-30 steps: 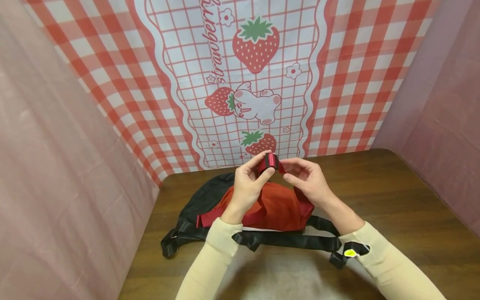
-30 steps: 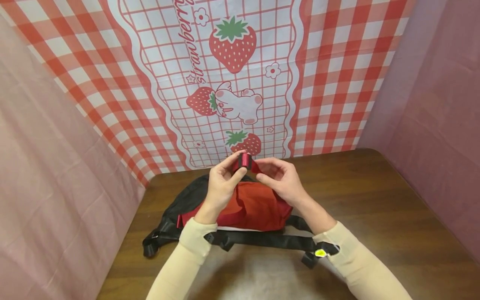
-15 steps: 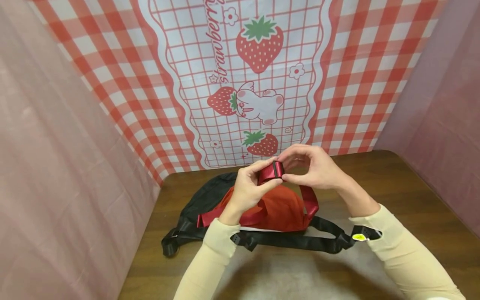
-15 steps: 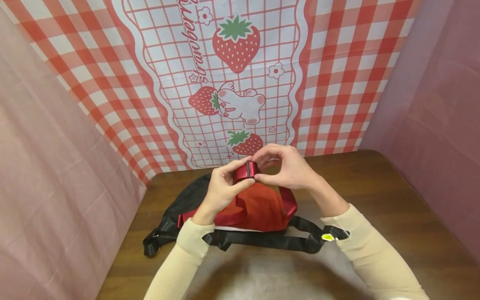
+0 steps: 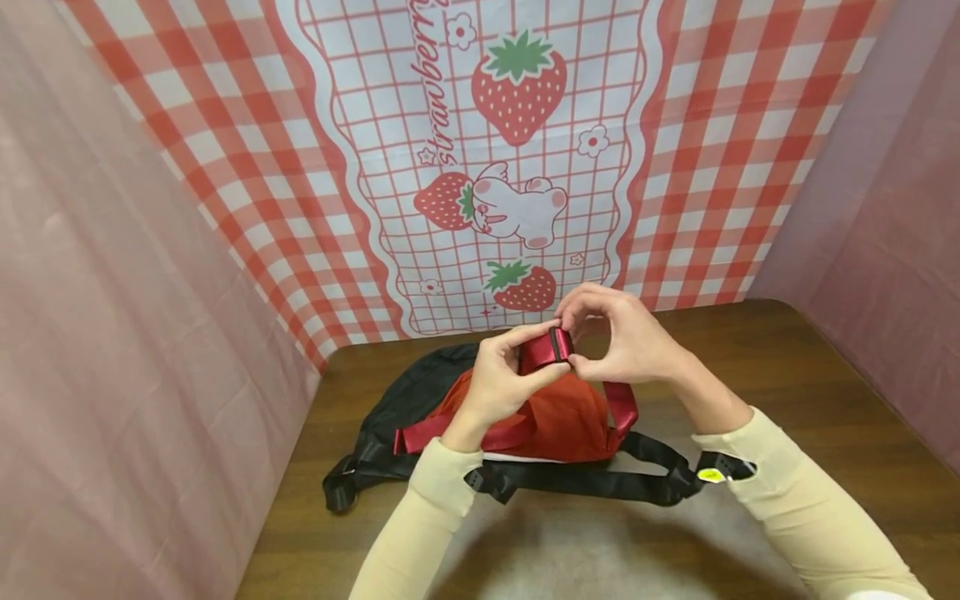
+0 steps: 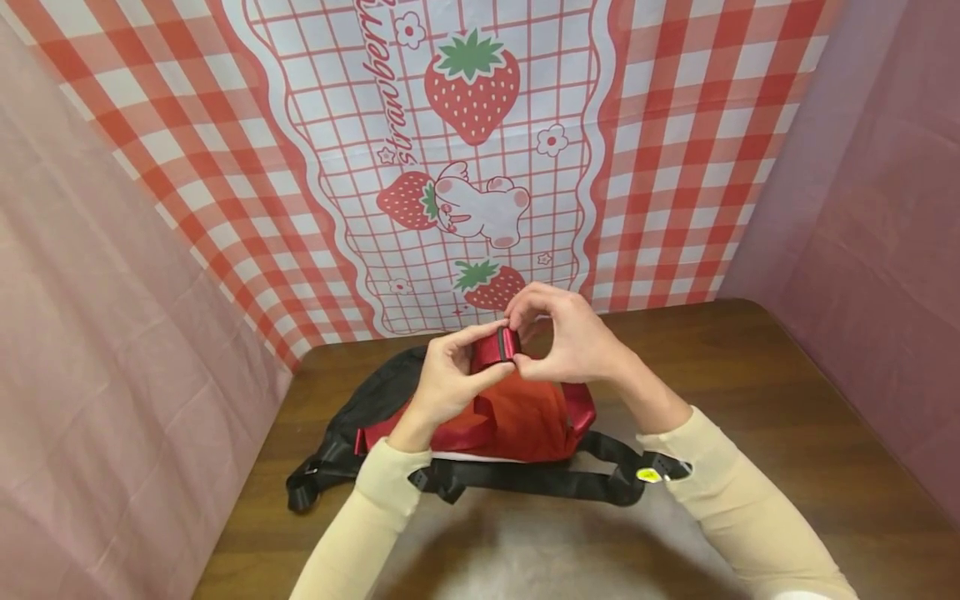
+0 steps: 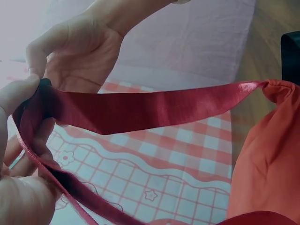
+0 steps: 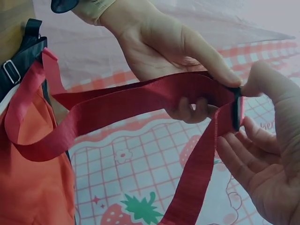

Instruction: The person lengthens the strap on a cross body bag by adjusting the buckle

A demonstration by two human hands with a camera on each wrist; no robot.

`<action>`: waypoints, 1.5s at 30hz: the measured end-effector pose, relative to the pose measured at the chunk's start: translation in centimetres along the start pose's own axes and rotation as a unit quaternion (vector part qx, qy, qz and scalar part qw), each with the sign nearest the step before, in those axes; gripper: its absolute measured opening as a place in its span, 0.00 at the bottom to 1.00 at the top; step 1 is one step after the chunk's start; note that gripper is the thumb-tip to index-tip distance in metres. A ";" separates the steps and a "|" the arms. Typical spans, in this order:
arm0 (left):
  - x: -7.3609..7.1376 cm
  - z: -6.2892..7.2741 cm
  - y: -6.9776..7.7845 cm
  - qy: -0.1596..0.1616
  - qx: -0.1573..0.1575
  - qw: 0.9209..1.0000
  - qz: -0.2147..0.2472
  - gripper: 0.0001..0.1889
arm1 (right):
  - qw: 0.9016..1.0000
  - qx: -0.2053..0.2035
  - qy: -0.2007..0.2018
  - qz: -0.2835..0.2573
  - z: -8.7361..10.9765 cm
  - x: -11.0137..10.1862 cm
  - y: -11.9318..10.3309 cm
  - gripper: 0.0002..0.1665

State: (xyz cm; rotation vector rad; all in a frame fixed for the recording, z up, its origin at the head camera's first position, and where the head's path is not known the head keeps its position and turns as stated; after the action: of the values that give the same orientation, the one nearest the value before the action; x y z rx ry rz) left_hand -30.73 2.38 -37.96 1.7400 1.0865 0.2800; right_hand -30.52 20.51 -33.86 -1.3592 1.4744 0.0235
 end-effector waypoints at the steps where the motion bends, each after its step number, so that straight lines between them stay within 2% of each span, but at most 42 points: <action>1: 0.0 0.0 0.0 0.000 0.001 1.000 -0.004 0.28 | 1.000 0.001 0.004 -0.007 0.0 0.0 0.0 0.21; 6: 0.2 -0.1 0.1 0.008 0.004 1.000 -0.011 0.25 | 0.995 -0.019 0.038 -0.085 0.3 0.0 0.3 0.20; 9: 0.4 -0.2 0.0 0.018 0.002 1.000 0.005 0.24 | 0.991 -0.036 0.051 -0.116 0.4 0.1 0.5 0.20; 15: 0.5 -0.2 0.0 0.064 -0.007 0.997 0.040 0.25 | 0.986 -0.051 0.059 -0.147 0.6 0.4 0.9 0.19; 19: 0.5 -0.1 -0.1 0.089 0.002 0.994 0.069 0.24 | 0.982 -0.061 0.071 -0.163 0.6 0.8 1.0 0.19; 23: 0.2 -0.1 -0.2 0.083 0.022 0.990 0.114 0.24 | 0.978 -0.070 0.073 -0.183 0.6 1.0 0.9 0.18; 26: -0.1 -0.2 -0.1 0.072 0.024 0.988 0.137 0.22 | 0.974 -0.079 0.071 -0.201 0.5 1.0 1.0 0.17; 28: -0.1 -0.3 0.0 0.070 0.020 0.989 0.132 0.20 | 0.971 -0.084 0.068 -0.212 0.5 1.1 1.0 0.17; 32: 0.1 -0.4 0.2 0.072 0.021 0.993 0.092 0.20 | 0.971 -0.083 0.053 -0.220 0.7 1.2 1.2 0.18; 40: 0.3 -0.2 0.4 0.080 0.027 0.994 0.072 0.24 | 0.982 -0.061 0.046 -0.174 1.3 1.2 1.0 0.24; 45: 0.5 -0.2 0.5 0.086 0.025 0.994 0.055 0.27 | 0.984 -0.061 0.060 -0.159 1.3 1.3 0.7 0.24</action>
State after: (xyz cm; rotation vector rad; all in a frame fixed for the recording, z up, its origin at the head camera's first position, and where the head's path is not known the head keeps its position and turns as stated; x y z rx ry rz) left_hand -30.33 2.82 -37.64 1.8506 1.1299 0.4815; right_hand -29.83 20.64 -35.74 -1.7088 1.3544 -0.1790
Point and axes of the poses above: each hand's wrist, its own z-axis away from the middle knuckle, its own x-axis out of the palm, y = z × x, the point moved 5 cm from there along -z, towards the middle knuckle, and after that the axes turned 13 degrees about -y, right-handed, at the moved point
